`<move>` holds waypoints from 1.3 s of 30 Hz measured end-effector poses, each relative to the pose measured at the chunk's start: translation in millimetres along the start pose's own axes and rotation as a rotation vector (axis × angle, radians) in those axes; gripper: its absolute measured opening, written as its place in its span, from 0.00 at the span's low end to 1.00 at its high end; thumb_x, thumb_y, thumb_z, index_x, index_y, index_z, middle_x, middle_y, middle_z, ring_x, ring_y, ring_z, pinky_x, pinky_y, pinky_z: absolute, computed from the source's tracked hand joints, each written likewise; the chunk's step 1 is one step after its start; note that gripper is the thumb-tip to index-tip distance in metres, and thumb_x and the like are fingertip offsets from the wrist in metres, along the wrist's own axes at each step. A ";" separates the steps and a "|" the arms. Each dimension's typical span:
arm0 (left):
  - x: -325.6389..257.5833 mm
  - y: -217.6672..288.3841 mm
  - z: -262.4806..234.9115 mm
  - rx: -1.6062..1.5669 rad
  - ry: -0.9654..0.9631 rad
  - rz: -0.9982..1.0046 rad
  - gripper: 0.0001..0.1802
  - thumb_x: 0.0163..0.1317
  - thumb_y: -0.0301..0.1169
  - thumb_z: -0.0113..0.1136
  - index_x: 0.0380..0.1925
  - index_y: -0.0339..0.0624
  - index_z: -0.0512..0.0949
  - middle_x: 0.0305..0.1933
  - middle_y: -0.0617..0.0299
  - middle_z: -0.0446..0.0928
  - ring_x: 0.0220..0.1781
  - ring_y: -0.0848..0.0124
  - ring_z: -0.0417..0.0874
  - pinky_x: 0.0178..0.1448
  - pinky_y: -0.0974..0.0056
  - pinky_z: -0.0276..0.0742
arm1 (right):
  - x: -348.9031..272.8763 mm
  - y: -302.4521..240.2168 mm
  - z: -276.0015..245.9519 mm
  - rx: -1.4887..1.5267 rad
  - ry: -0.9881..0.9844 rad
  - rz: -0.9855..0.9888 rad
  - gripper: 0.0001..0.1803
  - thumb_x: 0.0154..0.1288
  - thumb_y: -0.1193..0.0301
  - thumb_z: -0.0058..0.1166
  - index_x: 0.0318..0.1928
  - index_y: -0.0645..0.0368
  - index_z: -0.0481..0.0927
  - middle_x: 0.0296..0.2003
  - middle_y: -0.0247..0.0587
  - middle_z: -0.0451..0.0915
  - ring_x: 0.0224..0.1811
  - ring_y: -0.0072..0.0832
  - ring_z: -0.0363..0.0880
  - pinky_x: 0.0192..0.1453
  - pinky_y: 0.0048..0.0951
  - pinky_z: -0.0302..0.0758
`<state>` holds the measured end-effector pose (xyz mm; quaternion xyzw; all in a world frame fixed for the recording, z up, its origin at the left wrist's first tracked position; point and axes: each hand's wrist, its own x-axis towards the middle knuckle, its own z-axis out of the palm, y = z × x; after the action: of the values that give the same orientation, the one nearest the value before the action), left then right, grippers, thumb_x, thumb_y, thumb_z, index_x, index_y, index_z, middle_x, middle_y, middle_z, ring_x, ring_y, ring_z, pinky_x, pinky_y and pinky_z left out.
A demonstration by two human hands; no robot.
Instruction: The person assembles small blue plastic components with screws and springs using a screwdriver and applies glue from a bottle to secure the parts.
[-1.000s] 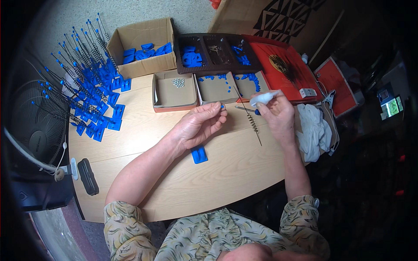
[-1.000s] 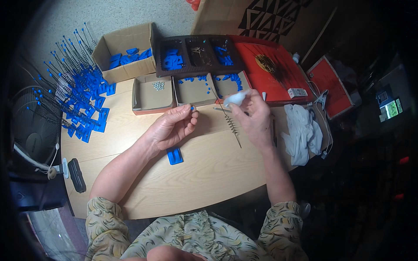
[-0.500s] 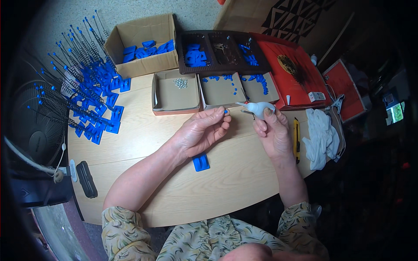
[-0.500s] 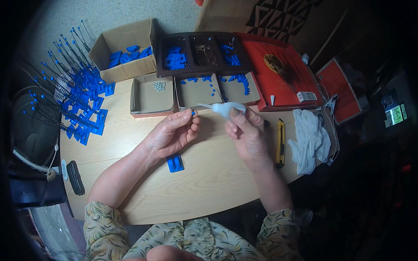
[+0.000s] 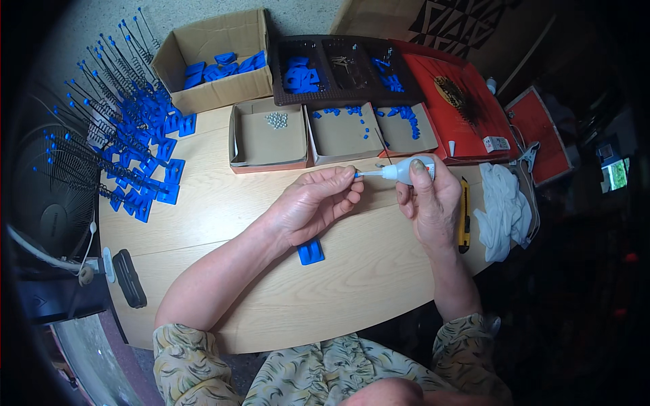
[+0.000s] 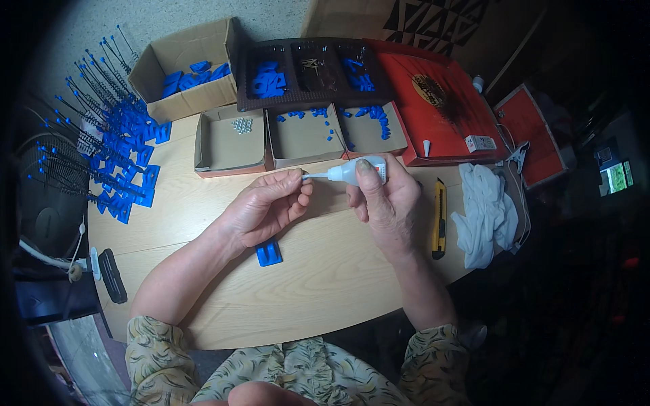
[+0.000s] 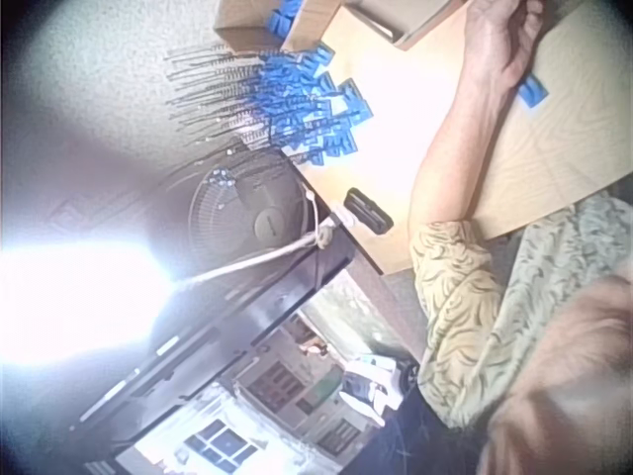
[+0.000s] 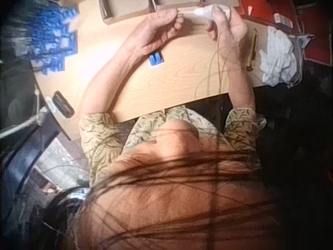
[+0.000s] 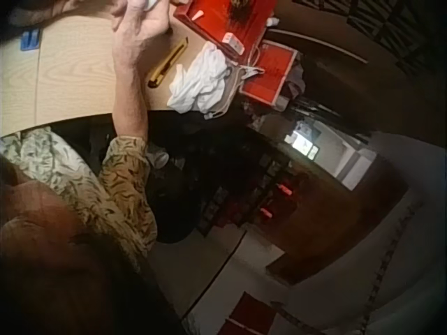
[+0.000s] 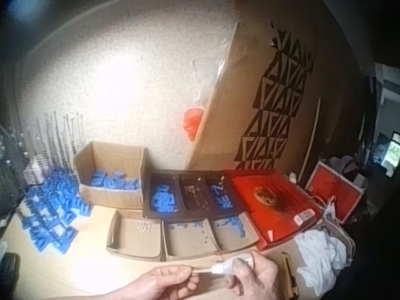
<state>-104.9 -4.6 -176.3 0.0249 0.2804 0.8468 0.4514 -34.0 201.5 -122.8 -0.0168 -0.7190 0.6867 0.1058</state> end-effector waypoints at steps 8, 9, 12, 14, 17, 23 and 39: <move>0.5 -0.8 -2.6 -0.012 -0.020 0.008 0.11 0.77 0.35 0.55 0.45 0.39 0.81 0.43 0.62 0.83 0.42 0.77 0.84 0.52 0.72 0.85 | -0.5 -0.2 -0.3 0.005 0.034 0.038 0.17 0.80 0.58 0.51 0.46 0.63 0.78 0.24 0.31 0.76 0.21 0.10 0.68 0.22 0.15 0.62; 0.5 -1.1 -2.9 -0.018 -0.022 0.007 0.11 0.77 0.34 0.56 0.45 0.39 0.81 0.43 0.62 0.83 0.42 0.77 0.84 0.52 0.72 0.85 | -0.4 -0.1 -0.1 0.003 0.041 0.038 0.17 0.80 0.58 0.51 0.46 0.63 0.78 0.24 0.31 0.76 0.21 0.10 0.68 0.22 0.15 0.62; 1.2 -1.4 -3.9 -0.025 -0.030 0.009 0.11 0.77 0.34 0.56 0.46 0.39 0.81 0.43 0.61 0.83 0.43 0.77 0.85 0.52 0.73 0.85 | 0.4 0.5 0.9 0.004 0.033 0.041 0.18 0.80 0.58 0.52 0.46 0.63 0.78 0.25 0.31 0.76 0.21 0.10 0.68 0.22 0.14 0.62; 1.6 -1.4 -4.3 -0.026 -0.035 0.011 0.11 0.77 0.34 0.56 0.46 0.39 0.81 0.42 0.61 0.83 0.43 0.76 0.85 0.52 0.73 0.85 | 1.0 2.1 3.2 -0.042 0.073 0.018 0.20 0.80 0.56 0.50 0.43 0.63 0.76 0.22 0.31 0.75 0.17 0.10 0.66 0.18 0.13 0.60; 1.4 -1.3 -4.4 -0.028 -0.033 0.007 0.11 0.77 0.34 0.56 0.46 0.39 0.81 0.42 0.61 0.83 0.43 0.76 0.85 0.52 0.73 0.86 | 1.9 2.6 3.0 -0.034 0.056 0.008 0.20 0.80 0.56 0.50 0.43 0.64 0.76 0.22 0.31 0.74 0.17 0.10 0.65 0.18 0.13 0.60; 1.5 -2.0 -3.6 -0.026 -0.026 0.006 0.11 0.76 0.35 0.57 0.45 0.39 0.82 0.42 0.61 0.84 0.43 0.76 0.85 0.52 0.73 0.86 | 2.3 3.9 3.6 -0.041 0.049 -0.018 0.20 0.80 0.56 0.51 0.43 0.65 0.76 0.22 0.32 0.74 0.17 0.10 0.65 0.18 0.13 0.60; 2.8 -2.8 -5.2 -0.015 -0.034 0.016 0.11 0.76 0.35 0.57 0.46 0.40 0.83 0.42 0.62 0.84 0.44 0.77 0.86 0.52 0.74 0.86 | 1.6 5.0 3.5 -0.090 0.078 -0.055 0.17 0.80 0.59 0.51 0.43 0.64 0.75 0.22 0.32 0.74 0.17 0.11 0.64 0.18 0.13 0.60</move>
<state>-106.0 -3.5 -182.6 0.0381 0.2663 0.8519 0.4493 -36.7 198.6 -127.6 -0.0284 -0.7448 0.6493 0.1517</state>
